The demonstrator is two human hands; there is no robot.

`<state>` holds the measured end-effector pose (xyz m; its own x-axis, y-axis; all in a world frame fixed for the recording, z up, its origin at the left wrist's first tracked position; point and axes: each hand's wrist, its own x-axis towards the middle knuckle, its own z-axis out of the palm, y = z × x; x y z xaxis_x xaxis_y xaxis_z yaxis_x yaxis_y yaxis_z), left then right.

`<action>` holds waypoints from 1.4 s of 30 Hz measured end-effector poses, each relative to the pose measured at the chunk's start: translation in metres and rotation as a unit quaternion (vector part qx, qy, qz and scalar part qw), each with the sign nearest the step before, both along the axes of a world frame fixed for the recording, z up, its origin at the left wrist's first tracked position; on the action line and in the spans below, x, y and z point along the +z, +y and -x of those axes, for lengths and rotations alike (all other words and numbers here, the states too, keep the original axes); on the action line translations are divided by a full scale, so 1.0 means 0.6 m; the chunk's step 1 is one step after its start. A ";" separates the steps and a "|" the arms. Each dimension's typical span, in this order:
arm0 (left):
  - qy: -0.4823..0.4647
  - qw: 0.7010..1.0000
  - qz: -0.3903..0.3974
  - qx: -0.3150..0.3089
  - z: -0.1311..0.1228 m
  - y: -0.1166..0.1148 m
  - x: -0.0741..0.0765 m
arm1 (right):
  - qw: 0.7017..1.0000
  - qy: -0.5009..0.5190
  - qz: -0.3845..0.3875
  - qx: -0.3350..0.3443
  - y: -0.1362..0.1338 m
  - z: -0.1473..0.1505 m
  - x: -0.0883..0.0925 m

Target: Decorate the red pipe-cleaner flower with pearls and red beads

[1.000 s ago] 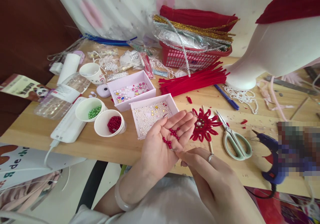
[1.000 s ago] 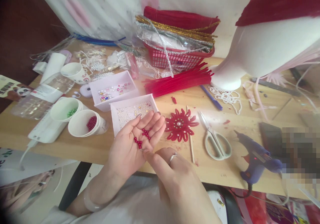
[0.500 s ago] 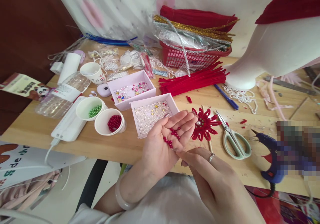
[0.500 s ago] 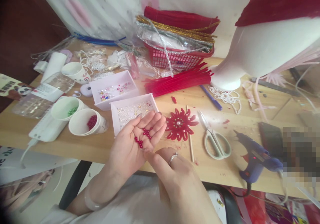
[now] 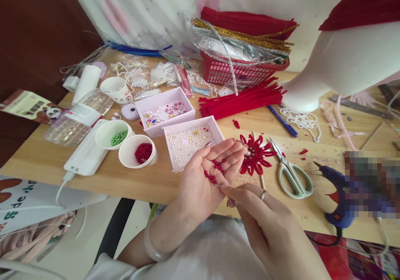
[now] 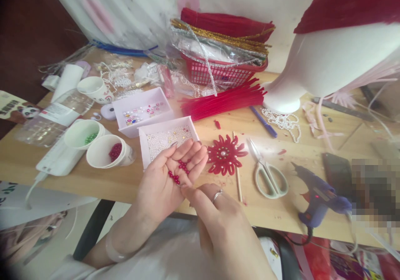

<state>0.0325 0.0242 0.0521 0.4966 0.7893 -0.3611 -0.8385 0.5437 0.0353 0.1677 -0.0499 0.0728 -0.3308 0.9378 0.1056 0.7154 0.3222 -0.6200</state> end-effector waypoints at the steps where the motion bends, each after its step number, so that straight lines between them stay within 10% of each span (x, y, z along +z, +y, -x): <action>1: -0.001 1.000 0.002 0.000 0.000 0.000 0.000 | 1.000 0.002 0.001 0.000 -0.001 0.000 0.000; 42: 0.121 0.993 -0.001 -0.007 -0.009 -0.005 0.004 | 0.999 -0.026 0.021 -0.021 0.005 0.013 -0.002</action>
